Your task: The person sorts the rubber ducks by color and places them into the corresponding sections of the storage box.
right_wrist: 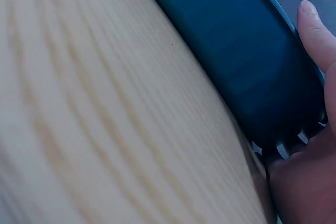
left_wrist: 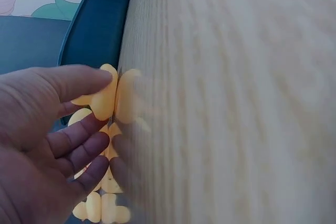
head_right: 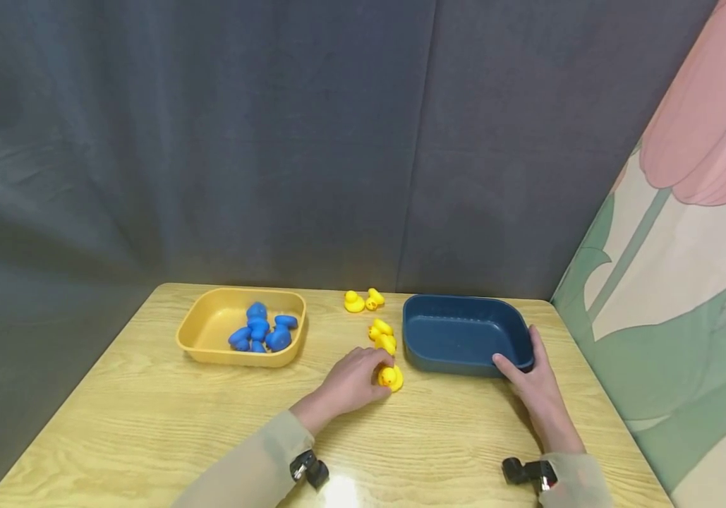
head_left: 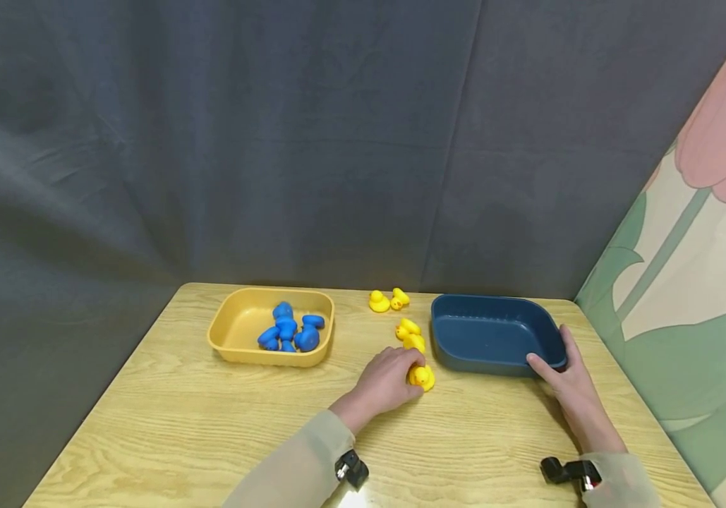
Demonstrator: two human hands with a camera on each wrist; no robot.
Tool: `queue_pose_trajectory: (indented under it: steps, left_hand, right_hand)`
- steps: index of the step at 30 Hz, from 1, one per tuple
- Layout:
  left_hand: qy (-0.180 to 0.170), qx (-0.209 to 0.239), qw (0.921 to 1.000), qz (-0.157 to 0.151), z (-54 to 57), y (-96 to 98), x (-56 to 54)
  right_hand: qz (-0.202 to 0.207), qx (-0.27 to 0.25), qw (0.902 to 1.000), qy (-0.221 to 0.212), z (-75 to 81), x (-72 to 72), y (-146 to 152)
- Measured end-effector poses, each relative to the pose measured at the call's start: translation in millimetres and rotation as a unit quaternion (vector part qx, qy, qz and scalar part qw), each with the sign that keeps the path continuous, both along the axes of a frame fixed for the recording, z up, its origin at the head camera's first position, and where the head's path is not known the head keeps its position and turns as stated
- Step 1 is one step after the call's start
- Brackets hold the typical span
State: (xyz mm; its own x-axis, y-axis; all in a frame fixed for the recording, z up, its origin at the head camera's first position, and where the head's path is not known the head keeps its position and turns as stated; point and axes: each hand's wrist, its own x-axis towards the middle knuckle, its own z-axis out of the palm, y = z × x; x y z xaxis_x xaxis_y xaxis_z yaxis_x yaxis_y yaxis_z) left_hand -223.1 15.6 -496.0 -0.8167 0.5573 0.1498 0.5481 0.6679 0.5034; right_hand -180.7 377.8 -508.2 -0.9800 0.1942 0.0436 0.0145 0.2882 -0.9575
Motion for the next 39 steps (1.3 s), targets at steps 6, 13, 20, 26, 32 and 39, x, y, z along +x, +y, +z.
queue_pose_trajectory:
  steps: [6,13,20,26,32,39]
  left_hand:
    - [0.006,0.04,0.9991,0.013,10.2,-1.1,0.7]
    - [0.008,0.086,0.9954,0.042,22.3,4.1,-4.1]
    - [0.019,0.129,0.989,0.071,30.6,18.5,-11.2]
    - [0.027,0.13,0.987,0.091,31.8,37.7,-16.8]
    - [0.028,0.117,0.9871,0.106,28.4,53.6,-19.4]
    - [0.02,0.128,0.9864,0.101,24.6,53.0,-22.2]
  right_hand:
    - [0.0,-0.005,1.0,-0.002,0.0,0.6,0]
    - [0.002,-0.01,0.9999,0.001,-1.0,1.0,1]
    - [-0.001,-0.005,1.0,-0.002,-1.5,0.1,1]
    - [-0.005,-0.008,0.9999,-0.009,-0.2,-0.2,0]
    - [-0.013,-0.001,0.9998,-0.016,-0.6,1.8,-1]
    - [-0.011,-0.004,0.9998,-0.018,0.6,1.5,1]
